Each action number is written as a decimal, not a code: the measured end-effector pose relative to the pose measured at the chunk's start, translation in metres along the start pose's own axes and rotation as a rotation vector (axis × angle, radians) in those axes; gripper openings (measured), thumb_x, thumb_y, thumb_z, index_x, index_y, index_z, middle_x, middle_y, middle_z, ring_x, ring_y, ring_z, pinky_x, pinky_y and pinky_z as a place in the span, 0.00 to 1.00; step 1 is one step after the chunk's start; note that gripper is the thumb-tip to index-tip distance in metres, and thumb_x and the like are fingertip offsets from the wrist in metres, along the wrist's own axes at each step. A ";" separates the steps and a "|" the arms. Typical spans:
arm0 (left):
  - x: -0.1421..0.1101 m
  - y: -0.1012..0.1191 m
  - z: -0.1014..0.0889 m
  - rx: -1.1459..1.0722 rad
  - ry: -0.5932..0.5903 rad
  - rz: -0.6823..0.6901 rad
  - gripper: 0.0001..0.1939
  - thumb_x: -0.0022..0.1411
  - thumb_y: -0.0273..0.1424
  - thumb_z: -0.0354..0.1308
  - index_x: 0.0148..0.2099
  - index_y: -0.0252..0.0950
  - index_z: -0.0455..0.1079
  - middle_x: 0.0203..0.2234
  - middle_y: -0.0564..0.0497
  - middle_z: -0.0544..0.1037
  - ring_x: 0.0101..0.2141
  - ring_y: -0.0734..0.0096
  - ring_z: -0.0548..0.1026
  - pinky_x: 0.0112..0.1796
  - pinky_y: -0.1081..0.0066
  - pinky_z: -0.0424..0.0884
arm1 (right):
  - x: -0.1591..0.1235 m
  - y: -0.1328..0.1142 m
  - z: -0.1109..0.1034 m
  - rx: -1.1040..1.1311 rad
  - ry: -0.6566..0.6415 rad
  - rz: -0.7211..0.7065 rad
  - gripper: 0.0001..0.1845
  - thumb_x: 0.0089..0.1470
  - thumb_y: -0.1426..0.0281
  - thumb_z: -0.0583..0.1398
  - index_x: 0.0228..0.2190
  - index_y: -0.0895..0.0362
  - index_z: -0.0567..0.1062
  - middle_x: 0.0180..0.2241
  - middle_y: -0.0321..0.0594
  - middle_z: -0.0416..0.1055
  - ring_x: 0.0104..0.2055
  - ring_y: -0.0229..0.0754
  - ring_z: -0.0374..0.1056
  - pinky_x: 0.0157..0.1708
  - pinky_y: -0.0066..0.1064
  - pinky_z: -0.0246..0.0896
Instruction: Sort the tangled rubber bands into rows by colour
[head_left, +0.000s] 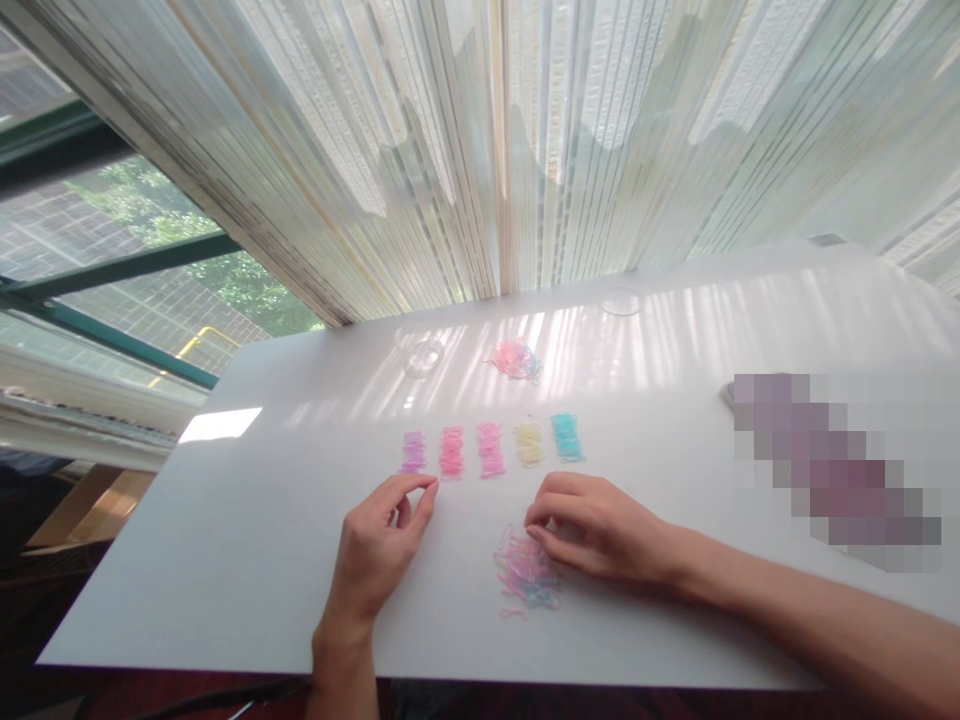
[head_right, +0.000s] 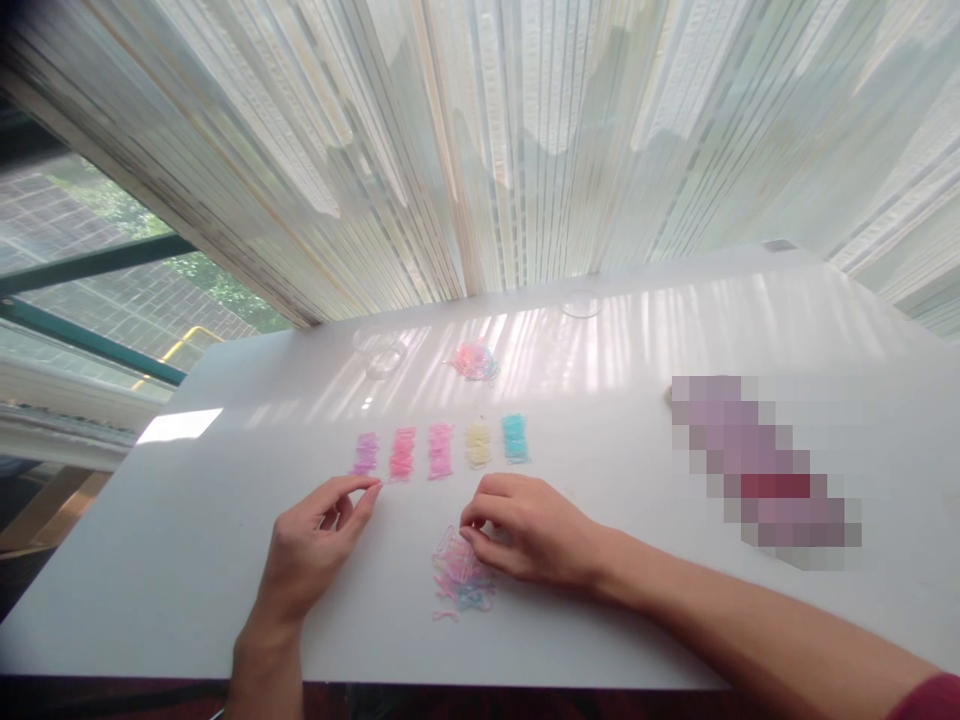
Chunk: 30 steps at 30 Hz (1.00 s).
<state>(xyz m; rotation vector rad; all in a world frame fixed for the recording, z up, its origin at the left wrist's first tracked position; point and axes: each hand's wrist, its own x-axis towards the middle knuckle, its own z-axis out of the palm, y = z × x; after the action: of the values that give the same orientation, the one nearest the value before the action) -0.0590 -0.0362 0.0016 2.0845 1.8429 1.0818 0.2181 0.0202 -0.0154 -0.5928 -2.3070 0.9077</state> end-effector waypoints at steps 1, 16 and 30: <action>0.000 0.001 0.000 0.000 -0.004 0.006 0.06 0.69 0.31 0.60 0.40 0.36 0.78 0.30 0.51 0.82 0.21 0.77 0.69 0.27 0.76 0.72 | 0.000 0.000 0.000 0.000 -0.005 0.004 0.09 0.66 0.72 0.57 0.36 0.56 0.78 0.31 0.39 0.72 0.32 0.38 0.68 0.33 0.29 0.65; 0.015 0.012 0.011 -0.021 -0.104 0.062 0.05 0.68 0.30 0.60 0.41 0.38 0.77 0.33 0.52 0.83 0.23 0.77 0.69 0.28 0.75 0.70 | 0.000 0.000 -0.001 -0.010 -0.021 0.004 0.09 0.65 0.72 0.57 0.37 0.57 0.78 0.32 0.40 0.73 0.32 0.39 0.68 0.34 0.29 0.63; 0.007 -0.043 -0.029 0.063 0.000 -0.094 0.08 0.67 0.36 0.61 0.39 0.39 0.78 0.34 0.52 0.79 0.22 0.76 0.65 0.27 0.74 0.68 | 0.000 0.001 0.000 0.018 -0.026 0.006 0.11 0.66 0.71 0.56 0.36 0.58 0.78 0.31 0.40 0.72 0.31 0.39 0.67 0.33 0.29 0.62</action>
<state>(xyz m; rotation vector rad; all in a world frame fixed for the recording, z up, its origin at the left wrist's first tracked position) -0.1109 -0.0297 0.0013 2.0077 1.9779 1.0141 0.2183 0.0205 -0.0162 -0.5837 -2.3192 0.9429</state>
